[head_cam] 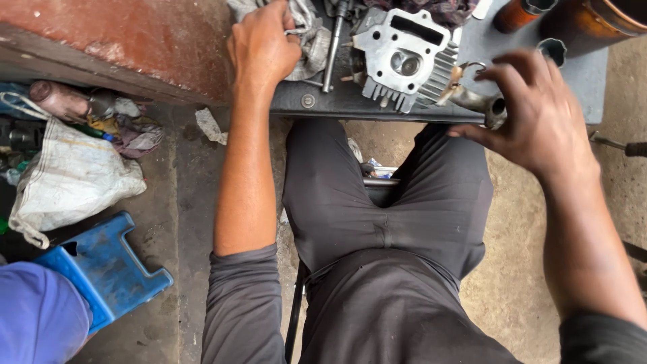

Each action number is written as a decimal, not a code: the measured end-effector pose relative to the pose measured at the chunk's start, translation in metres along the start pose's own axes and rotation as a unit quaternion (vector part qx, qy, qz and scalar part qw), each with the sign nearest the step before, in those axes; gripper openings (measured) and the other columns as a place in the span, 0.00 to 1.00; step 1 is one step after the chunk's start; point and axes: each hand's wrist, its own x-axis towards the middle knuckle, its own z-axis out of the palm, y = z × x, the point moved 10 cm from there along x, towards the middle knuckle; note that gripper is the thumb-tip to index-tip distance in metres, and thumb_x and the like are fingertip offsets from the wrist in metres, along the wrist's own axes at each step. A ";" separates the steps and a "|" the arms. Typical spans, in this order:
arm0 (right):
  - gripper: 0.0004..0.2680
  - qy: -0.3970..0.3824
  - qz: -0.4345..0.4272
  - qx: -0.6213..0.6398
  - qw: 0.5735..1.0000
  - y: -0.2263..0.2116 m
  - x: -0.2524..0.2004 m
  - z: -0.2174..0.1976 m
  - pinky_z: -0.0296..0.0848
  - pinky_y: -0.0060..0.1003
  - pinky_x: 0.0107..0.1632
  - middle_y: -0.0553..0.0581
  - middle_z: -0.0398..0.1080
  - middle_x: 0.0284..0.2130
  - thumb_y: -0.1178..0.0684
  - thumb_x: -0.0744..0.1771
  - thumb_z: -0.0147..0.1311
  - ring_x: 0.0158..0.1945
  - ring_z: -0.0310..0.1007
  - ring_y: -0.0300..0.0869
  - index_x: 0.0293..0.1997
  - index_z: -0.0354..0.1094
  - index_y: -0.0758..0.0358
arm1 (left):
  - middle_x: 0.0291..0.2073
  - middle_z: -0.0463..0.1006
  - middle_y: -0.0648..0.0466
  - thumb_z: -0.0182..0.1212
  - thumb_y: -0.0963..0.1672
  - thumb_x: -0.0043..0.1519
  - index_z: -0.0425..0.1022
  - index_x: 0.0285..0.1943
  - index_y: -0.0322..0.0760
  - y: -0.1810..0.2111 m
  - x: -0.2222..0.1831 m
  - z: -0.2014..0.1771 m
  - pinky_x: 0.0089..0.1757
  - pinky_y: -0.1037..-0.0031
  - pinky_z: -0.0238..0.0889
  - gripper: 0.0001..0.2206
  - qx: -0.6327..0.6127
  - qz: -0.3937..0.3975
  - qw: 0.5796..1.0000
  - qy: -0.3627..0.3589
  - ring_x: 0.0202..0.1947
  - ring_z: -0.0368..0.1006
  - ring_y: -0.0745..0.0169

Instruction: Repairing or cleaning engine cylinder head components for a motorcycle.

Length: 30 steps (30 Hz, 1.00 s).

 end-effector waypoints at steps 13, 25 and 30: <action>0.14 0.090 -0.165 -0.132 0.973 -0.073 -0.028 -0.006 0.67 0.31 0.30 0.46 0.73 0.30 0.30 0.68 0.54 0.29 0.72 0.34 0.41 0.74 0.45 | 0.34 0.82 0.46 0.70 0.40 0.57 0.76 0.39 0.39 0.012 -0.020 -0.002 0.37 0.52 0.70 0.06 0.016 0.080 0.989 0.125 0.36 0.80 0.41; 0.15 0.286 -0.029 0.087 0.954 -0.095 0.055 -0.075 0.65 0.35 0.33 0.50 0.74 0.30 0.38 0.69 0.68 0.28 0.73 0.41 0.41 0.73 0.60 | 0.35 0.75 0.51 0.73 0.47 0.61 0.74 0.38 0.40 0.058 -0.077 -0.025 0.41 0.60 0.62 0.11 0.030 0.188 0.959 0.209 0.41 0.69 0.53; 0.14 0.263 -0.038 0.277 0.924 -0.076 0.051 -0.052 0.76 0.35 0.50 0.56 0.74 0.45 0.45 0.71 0.61 0.47 0.78 0.41 0.54 0.66 0.65 | 0.45 0.75 0.54 0.70 0.50 0.61 0.78 0.49 0.37 0.073 -0.112 0.004 0.40 0.64 0.59 0.15 0.029 0.167 0.983 0.071 0.43 0.67 0.56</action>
